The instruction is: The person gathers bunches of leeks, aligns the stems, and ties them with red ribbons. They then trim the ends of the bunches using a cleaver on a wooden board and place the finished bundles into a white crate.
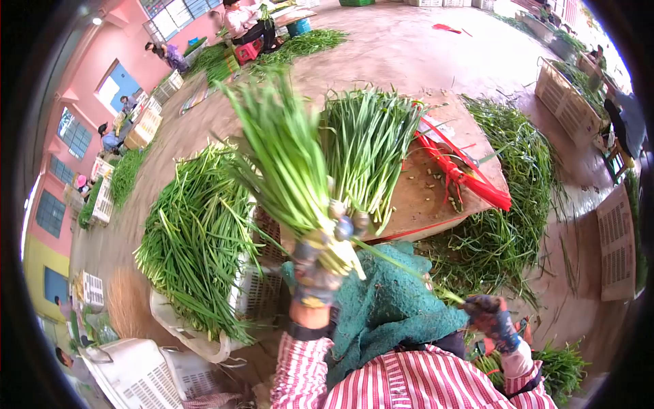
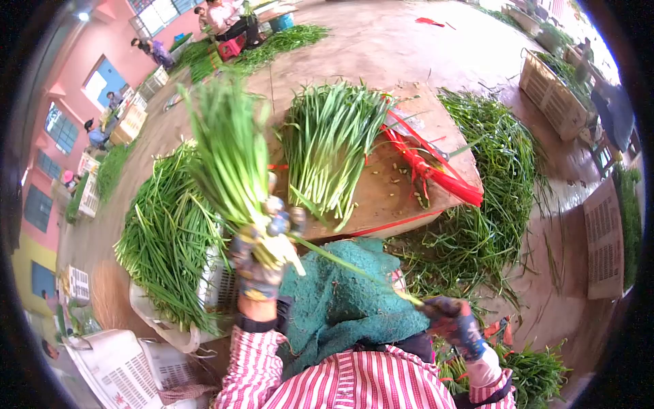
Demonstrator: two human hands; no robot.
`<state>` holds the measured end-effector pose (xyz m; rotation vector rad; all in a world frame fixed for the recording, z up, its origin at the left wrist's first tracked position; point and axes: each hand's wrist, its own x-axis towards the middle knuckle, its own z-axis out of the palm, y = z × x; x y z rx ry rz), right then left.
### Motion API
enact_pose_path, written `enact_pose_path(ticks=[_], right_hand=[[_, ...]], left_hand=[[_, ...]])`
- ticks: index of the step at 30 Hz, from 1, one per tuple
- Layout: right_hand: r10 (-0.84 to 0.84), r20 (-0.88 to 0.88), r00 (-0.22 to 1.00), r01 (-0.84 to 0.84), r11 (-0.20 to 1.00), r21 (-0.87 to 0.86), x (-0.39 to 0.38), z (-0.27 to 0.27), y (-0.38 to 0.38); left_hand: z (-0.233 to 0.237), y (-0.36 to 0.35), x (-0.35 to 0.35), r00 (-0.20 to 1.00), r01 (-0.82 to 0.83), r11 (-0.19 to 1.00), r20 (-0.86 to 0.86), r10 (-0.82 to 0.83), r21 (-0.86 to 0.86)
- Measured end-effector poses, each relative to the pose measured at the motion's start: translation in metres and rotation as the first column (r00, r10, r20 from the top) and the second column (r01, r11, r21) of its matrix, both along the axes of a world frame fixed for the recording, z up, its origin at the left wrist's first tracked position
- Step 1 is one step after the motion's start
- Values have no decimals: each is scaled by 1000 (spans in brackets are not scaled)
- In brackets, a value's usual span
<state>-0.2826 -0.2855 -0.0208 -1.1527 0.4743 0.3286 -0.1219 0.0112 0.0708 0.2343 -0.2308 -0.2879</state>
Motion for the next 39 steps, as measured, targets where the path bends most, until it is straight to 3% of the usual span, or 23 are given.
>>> enact_pose_path(ticks=[2,3,4,7,9,11,13,14,15,16,17,19,22,23,25,26,29,30,32,34,37,38,39], right_hand=[[-108,-42,993,98,977,-187,-6,0,-24],[-135,19,991,132,917,-376,-7,-1,-33],[-259,35,965,258,924,-282,-11,-18,-48],[-420,-35,907,409,898,-162,-26,-39,-65],[-380,-80,922,360,913,-193,-24,-44,-61],[-351,-61,935,335,925,-181,-19,-41,-44],[-306,-86,948,292,945,-145,-15,-53,-45],[-314,-88,945,301,945,-130,-10,-48,-38],[-319,-92,943,309,944,-114,-5,-46,-34],[-321,-60,945,311,941,-132,0,-48,-34],[-313,-60,948,302,942,-145,2,-49,-36],[-299,-58,952,286,943,-171,7,-48,-40],[-307,-90,947,286,938,-194,13,-43,-45],[-305,-114,946,282,943,-178,15,-39,-49],[-296,-154,943,276,951,-138,20,-29,-52],[-280,-156,947,271,960,-77,26,-16,-50],[-373,-75,925,378,922,77,50,0,-38],[-274,65,960,270,961,65,59,8,-39],[-112,235,966,123,992,-33,87,37,-41],[-187,559,808,191,980,52,122,66,-33],[-205,656,727,207,975,75,176,114,-37],[-317,696,644,249,947,201,196,130,-22],[-276,780,562,135,961,243,213,144,-10]], left_hand=[[14,19,18,993,-27,994,120,14,105],[22,29,27,989,-34,991,146,15,130],[35,35,35,982,-87,977,182,51,195],[79,45,64,912,-314,854,381,150,415],[106,43,90,910,-239,863,412,40,444],[131,34,117,855,-279,818,519,-28,503],[146,25,153,892,-124,852,433,-129,510],[147,13,165,872,-157,845,473,-124,511],[136,2,180,864,-74,872,468,-187,484],[115,-7,186,893,-95,831,416,-172,548],[87,-15,188,919,-110,785,363,-153,610],[10,-22,187,962,12,729,190,-195,684],[-87,-16,164,920,384,674,-320,-226,631],[-118,-11,162,889,446,673,-377,-259,590],[-106,-18,148,902,404,719,-375,-212,565],[-104,-18,154,866,493,655,-396,-306,573],[-140,-15,156,976,205,752,-75,-203,627],[-140,-11,159,953,301,697,-222,-205,651],[-113,-15,156,916,400,635,-315,-249,660],[-100,-20,151,896,435,603,-385,-220,669],[-102,-15,150,882,462,579,-416,-220,672],[-136,-8,158,926,369,591,-336,-172,717],[-141,-4,157,942,334,613,-280,-186,716]])
